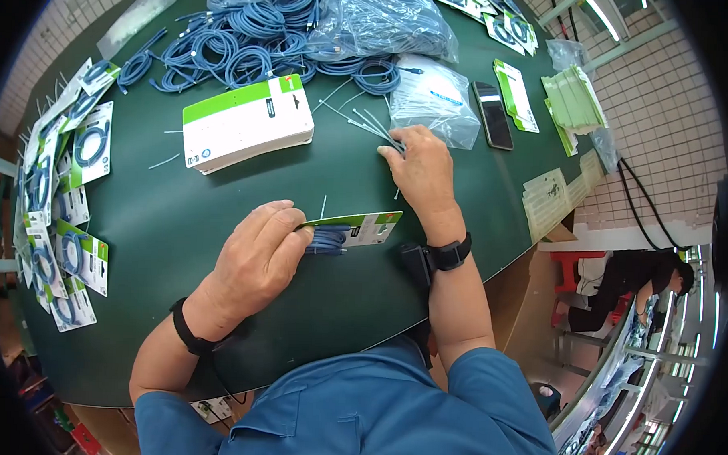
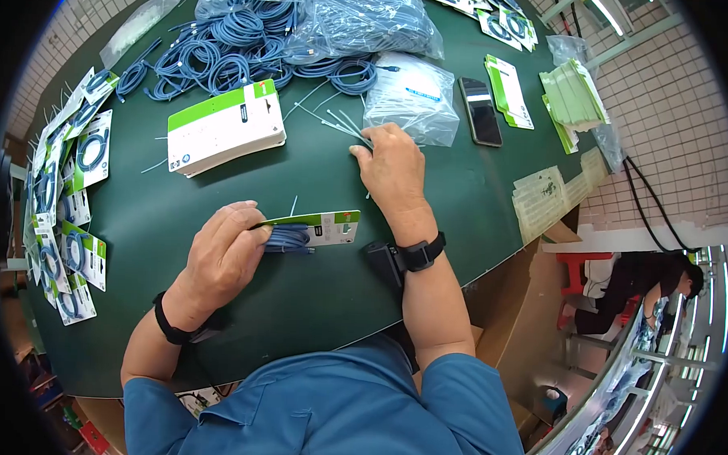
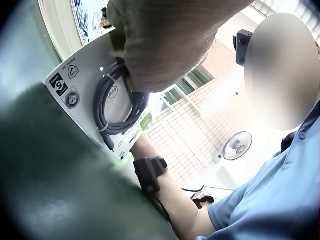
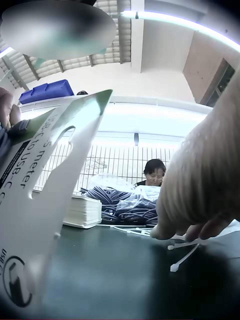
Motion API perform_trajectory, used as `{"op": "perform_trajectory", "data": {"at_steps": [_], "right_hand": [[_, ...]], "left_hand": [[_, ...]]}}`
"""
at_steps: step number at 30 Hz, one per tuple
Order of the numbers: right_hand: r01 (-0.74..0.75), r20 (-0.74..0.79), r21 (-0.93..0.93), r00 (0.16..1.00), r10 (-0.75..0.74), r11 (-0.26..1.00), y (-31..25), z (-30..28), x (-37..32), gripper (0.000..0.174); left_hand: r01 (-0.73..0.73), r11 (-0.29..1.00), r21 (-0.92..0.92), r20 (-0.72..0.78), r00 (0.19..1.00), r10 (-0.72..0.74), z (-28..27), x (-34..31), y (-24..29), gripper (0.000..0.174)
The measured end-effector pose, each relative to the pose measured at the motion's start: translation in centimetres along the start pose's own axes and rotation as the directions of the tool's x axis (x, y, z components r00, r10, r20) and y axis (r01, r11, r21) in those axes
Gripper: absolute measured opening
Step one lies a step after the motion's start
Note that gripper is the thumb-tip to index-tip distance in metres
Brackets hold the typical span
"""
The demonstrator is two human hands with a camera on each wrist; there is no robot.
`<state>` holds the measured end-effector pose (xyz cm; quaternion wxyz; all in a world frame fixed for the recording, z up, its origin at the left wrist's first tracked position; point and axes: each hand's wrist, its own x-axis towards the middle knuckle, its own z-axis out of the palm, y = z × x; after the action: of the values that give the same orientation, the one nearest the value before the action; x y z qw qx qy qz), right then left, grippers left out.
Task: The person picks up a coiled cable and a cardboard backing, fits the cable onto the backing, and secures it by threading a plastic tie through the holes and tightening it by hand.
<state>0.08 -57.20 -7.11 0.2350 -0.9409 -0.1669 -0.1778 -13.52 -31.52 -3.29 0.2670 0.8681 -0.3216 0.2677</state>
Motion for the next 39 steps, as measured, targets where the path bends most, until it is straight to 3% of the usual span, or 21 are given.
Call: {"op": "perform_trajectory", "data": {"at_steps": [4, 8, 15, 28, 31, 36, 39], "right_hand": [[-0.057, 0.038, -0.059, 0.998, 0.060, 0.997, -0.5, 0.1, 0.2, 0.021], [-0.166, 0.201, 0.067, 0.968, 0.150, 0.984, -0.2, 0.4, 0.2, 0.017], [-0.004, 0.051, 0.075, 0.999, 0.000, 0.997, -0.5, 0.4, 0.0, 0.008], [-0.001, -0.106, 0.356, 0.993, 0.042, 0.934, -1.5, -0.3, 0.1, 0.005], [0.101, -0.208, 0.305, 0.977, -0.037, 0.947, -1.1, 0.1, 0.1, 0.007], [0.121, -0.231, 0.307, 0.972, -0.049, 0.944, -0.9, -0.6, 0.3, 0.009], [-0.009, -0.166, 0.449, 0.982, 0.093, 0.893, -1.3, -1.3, 0.3, 0.009]], "left_hand": [[0.001, 1.000, -0.005, -0.013, 1.000, -0.001, 0.1, -0.1, 0.1, 0.018], [-0.002, 1.000, -0.010, -0.013, 1.000, 0.002, 0.0, 0.0, -0.1, 0.019], [0.006, 1.000, -0.021, -0.015, 1.000, -0.006, 0.1, 0.0, -0.2, 0.020], [0.015, 0.998, -0.055, 0.016, 1.000, -0.014, 0.3, 0.8, 0.0, 0.031], [0.006, 0.998, -0.056, 0.034, 0.999, -0.004, 0.5, 1.1, 0.0, 0.031], [-0.051, 0.998, -0.036, 0.052, 0.997, 0.053, 0.8, 1.9, -0.3, 0.024], [-0.052, 0.998, -0.040, 0.039, 0.998, 0.054, 1.0, 2.0, -0.4, 0.024]]}}
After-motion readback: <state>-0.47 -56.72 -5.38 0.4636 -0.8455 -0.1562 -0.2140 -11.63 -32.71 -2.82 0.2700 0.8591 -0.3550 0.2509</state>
